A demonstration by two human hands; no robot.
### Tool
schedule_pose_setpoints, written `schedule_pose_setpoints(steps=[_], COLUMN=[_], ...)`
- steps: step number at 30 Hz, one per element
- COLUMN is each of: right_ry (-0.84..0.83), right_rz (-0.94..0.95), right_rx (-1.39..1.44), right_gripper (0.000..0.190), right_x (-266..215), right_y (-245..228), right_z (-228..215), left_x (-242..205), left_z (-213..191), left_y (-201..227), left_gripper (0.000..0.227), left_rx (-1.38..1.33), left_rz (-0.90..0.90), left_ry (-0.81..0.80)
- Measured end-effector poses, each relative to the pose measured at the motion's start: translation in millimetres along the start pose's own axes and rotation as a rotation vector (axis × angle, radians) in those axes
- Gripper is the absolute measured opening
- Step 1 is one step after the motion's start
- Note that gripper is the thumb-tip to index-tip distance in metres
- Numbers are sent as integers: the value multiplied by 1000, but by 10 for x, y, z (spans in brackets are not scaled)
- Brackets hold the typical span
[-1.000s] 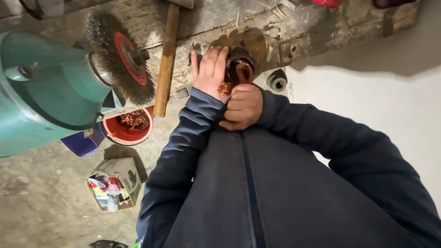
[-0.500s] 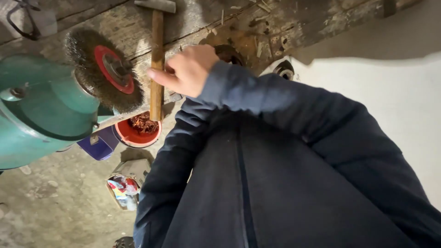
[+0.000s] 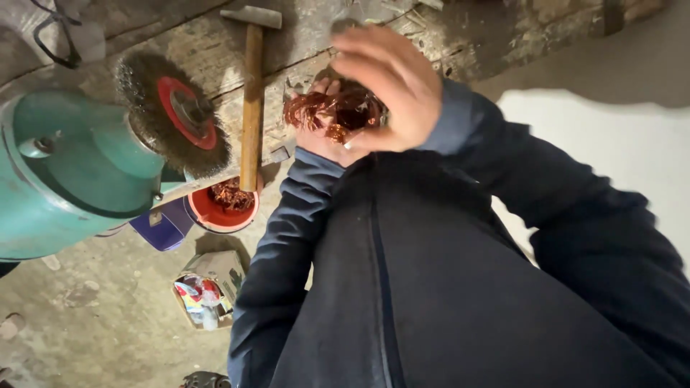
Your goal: The recorder is extracting copper windings from an electric motor stator using pliers at a workshop workbench.
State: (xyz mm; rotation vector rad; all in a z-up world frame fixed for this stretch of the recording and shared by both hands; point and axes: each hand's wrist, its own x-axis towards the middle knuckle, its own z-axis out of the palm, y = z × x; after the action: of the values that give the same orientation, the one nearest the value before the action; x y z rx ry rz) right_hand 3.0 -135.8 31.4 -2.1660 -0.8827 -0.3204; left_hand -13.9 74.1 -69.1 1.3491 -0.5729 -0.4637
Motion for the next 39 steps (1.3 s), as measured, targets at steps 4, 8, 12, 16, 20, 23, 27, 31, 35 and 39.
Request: schedule_pose_setpoints(steps=[4, 8, 12, 16, 20, 23, 27, 31, 35, 39], right_ry=[-57, 2, -105, -176, -293, -448, -19, 80, 76, -10], right_rz=[-167, -157, -100, -46, 157, 269, -115, -259, -206, -167], right_rx=[-219, -186, -186, -304, -395, -346, -249, -363, -594, -463], right_gripper=[100, 100, 90, 92, 93, 87, 66, 35, 36, 30], right_x=[-395, -171, 104, 518, 676, 668, 197, -354, -440, -377], right_y=[34, 113, 98, -76, -183, -241, -261, -201, -193, -156], right_z=[242, 511, 660, 737, 848, 690, 469, 366, 335, 214], left_x=[83, -83, -248, -222, -235, -301, -407, -231, 12, 66], left_z=[88, 110, 253, 211, 133, 68, -4, -2, 85, 112], left_y=[172, -324, -829, -623, -507, -535, -564, -344, 196, 297], left_gripper=[68, 69, 62, 58, 62, 59, 54, 46, 43, 47], left_rx=[705, 179, -538, -392, 341, 532, 815, 1067, 1131, 1125], left_rz=[93, 151, 113, -116, -251, -171, -50, 18, 22, 59], left_ry=[-3, 68, 240, 233, 76, 131, 228, 228, 176, 196])
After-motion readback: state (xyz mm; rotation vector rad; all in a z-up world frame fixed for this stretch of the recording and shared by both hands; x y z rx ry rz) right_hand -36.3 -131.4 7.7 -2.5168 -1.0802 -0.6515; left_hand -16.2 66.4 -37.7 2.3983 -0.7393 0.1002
